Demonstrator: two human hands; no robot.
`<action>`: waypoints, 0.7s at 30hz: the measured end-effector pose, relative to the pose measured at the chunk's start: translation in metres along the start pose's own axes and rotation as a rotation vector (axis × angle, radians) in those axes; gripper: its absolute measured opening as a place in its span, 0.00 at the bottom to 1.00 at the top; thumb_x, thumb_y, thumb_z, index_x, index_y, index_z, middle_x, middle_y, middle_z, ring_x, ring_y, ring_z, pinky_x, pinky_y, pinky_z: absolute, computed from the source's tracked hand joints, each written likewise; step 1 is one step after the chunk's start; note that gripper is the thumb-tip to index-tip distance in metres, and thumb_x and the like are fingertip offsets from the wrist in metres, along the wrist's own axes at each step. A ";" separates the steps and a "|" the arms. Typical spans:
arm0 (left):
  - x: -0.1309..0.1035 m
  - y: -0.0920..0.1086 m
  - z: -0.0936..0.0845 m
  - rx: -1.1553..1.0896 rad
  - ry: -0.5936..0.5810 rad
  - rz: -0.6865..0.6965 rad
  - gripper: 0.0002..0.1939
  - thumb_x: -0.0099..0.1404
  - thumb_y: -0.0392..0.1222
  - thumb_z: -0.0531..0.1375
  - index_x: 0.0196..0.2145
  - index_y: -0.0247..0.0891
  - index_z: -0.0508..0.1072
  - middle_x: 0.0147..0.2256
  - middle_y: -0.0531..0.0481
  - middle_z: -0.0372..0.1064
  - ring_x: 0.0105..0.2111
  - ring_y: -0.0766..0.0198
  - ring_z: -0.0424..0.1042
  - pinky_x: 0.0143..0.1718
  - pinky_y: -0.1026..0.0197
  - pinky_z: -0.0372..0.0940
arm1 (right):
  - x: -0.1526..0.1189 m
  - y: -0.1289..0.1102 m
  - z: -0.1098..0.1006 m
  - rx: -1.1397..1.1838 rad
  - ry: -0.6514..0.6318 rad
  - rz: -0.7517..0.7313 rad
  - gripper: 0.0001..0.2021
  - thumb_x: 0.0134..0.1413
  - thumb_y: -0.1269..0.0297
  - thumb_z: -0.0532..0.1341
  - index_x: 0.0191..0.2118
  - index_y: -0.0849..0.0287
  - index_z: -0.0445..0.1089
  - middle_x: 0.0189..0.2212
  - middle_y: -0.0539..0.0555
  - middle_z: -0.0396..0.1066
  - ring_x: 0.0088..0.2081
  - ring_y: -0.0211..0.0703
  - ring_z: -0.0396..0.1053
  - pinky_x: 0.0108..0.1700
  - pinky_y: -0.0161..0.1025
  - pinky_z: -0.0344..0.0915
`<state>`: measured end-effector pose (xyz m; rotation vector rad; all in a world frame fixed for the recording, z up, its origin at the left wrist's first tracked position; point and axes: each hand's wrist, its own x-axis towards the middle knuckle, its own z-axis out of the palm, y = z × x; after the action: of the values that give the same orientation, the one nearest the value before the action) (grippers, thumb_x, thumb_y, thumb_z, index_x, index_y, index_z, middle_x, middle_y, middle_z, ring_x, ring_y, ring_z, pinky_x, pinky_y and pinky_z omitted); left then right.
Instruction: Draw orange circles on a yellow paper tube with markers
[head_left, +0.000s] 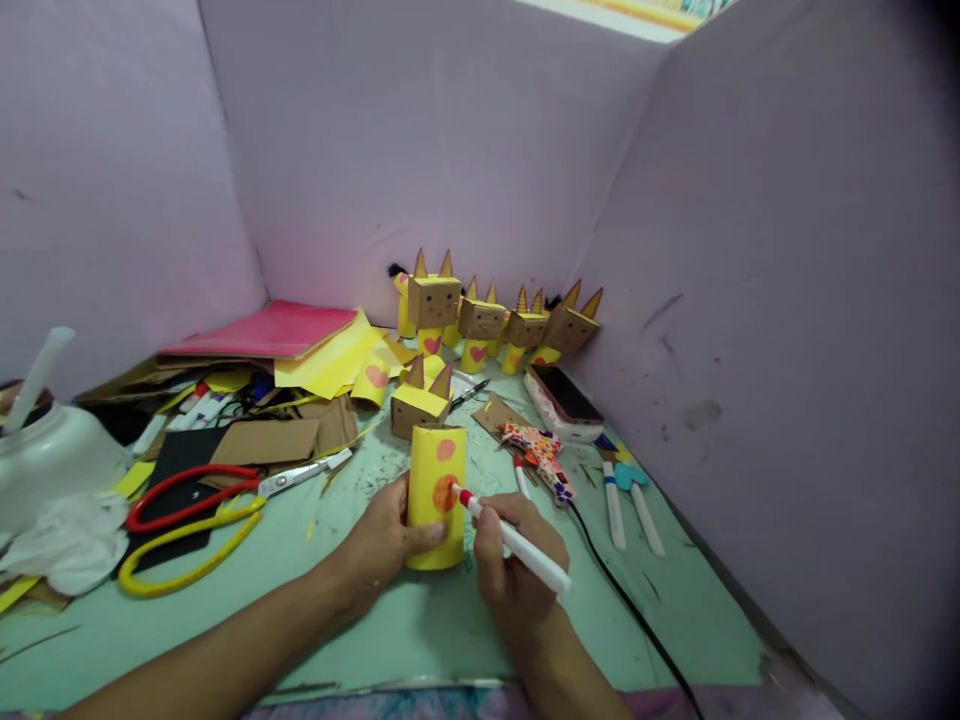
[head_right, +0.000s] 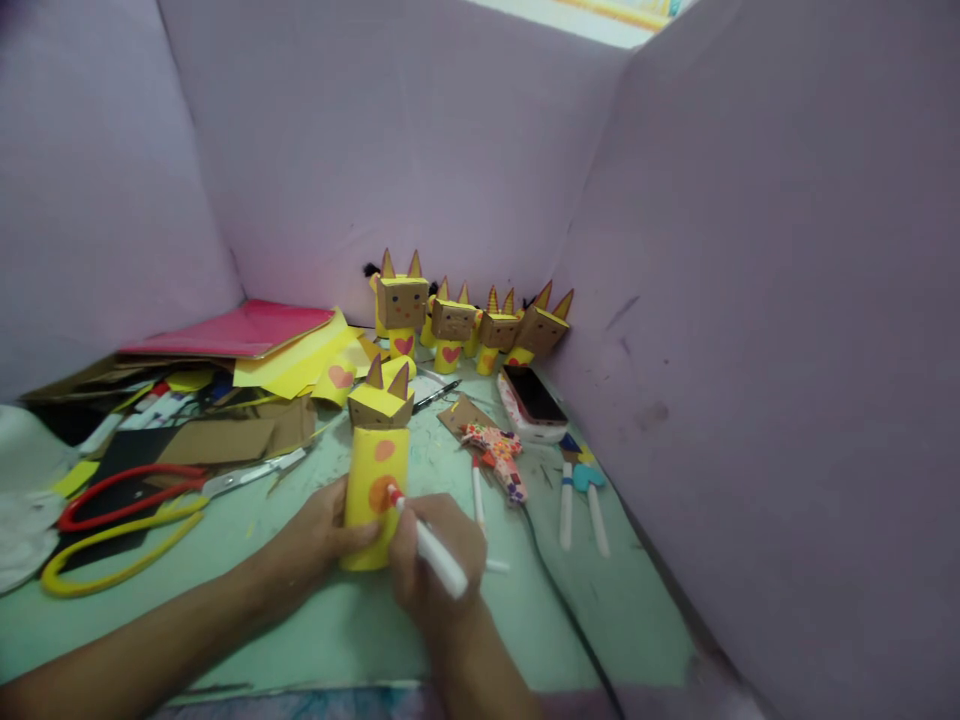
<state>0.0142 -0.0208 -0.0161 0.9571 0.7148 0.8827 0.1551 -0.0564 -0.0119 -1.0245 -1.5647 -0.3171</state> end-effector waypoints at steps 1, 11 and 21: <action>0.000 0.000 0.000 -0.006 0.002 0.001 0.27 0.44 0.38 0.70 0.43 0.34 0.68 0.38 0.44 0.73 0.37 0.56 0.72 0.37 0.58 0.67 | 0.000 0.000 0.000 -0.001 0.000 -0.002 0.06 0.54 0.73 0.53 0.29 0.59 0.65 0.19 0.51 0.69 0.20 0.38 0.68 0.22 0.32 0.63; 0.001 0.001 0.000 -0.055 0.011 -0.007 0.26 0.43 0.38 0.70 0.41 0.34 0.69 0.36 0.45 0.74 0.35 0.57 0.72 0.36 0.59 0.67 | -0.003 0.002 -0.001 0.045 -0.006 0.082 0.07 0.54 0.72 0.53 0.28 0.58 0.66 0.18 0.50 0.69 0.19 0.37 0.67 0.21 0.32 0.62; 0.000 0.009 0.002 -0.107 0.019 -0.024 0.25 0.42 0.37 0.71 0.40 0.34 0.71 0.35 0.45 0.73 0.35 0.58 0.71 0.36 0.59 0.66 | -0.008 0.003 0.002 0.311 0.063 0.308 0.06 0.56 0.70 0.55 0.31 0.58 0.68 0.20 0.48 0.68 0.22 0.35 0.66 0.24 0.32 0.62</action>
<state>0.0127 -0.0185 -0.0072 0.8447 0.6871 0.9015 0.1555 -0.0568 -0.0209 -0.9803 -1.3244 0.1033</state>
